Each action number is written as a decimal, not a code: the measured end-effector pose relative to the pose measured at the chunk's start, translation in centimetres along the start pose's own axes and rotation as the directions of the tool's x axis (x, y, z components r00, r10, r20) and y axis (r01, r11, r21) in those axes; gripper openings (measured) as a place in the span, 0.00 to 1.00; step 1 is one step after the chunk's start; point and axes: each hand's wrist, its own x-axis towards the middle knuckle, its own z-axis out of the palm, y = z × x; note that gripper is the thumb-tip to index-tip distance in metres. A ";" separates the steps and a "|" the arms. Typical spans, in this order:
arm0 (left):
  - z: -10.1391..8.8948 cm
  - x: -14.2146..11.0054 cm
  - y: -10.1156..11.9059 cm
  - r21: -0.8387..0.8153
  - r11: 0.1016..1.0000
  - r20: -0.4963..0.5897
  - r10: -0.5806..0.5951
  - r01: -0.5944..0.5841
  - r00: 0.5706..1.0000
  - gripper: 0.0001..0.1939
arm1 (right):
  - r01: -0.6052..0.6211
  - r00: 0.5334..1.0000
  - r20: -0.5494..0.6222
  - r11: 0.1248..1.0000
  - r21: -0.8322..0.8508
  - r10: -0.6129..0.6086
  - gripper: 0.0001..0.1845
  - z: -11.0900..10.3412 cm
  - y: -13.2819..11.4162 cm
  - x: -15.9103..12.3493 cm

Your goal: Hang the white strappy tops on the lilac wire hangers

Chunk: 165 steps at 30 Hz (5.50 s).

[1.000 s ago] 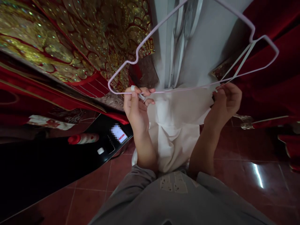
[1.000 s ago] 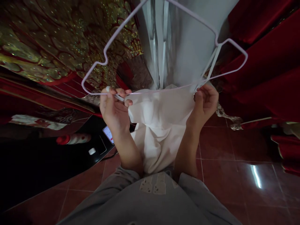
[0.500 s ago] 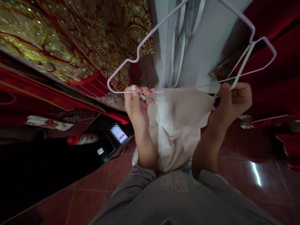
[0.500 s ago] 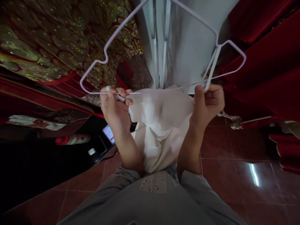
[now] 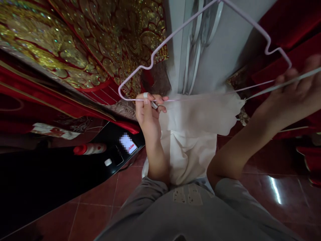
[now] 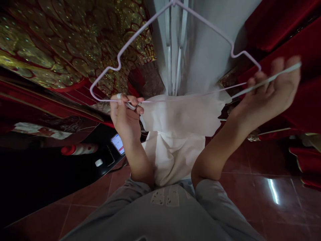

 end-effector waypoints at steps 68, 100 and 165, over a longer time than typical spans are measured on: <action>-0.5 7.2 5.6 0.477 0.879 0.133 -0.085 0.011 0.988 0.07 | -0.187 0.895 0.400 0.980 -0.067 0.198 0.11 0.5 3.2 -8.0; 0.6 3.1 0.2 0.099 0.986 -0.100 -0.127 0.137 0.987 0.14 | -0.074 0.996 0.031 0.987 -0.141 0.079 0.12 -2.4 3.1 -5.1; -1.3 -0.2 -0.1 0.412 0.911 -0.061 0.063 -0.032 0.996 0.16 | -0.546 0.587 0.629 0.823 -0.158 0.510 0.14 -0.6 2.9 -11.5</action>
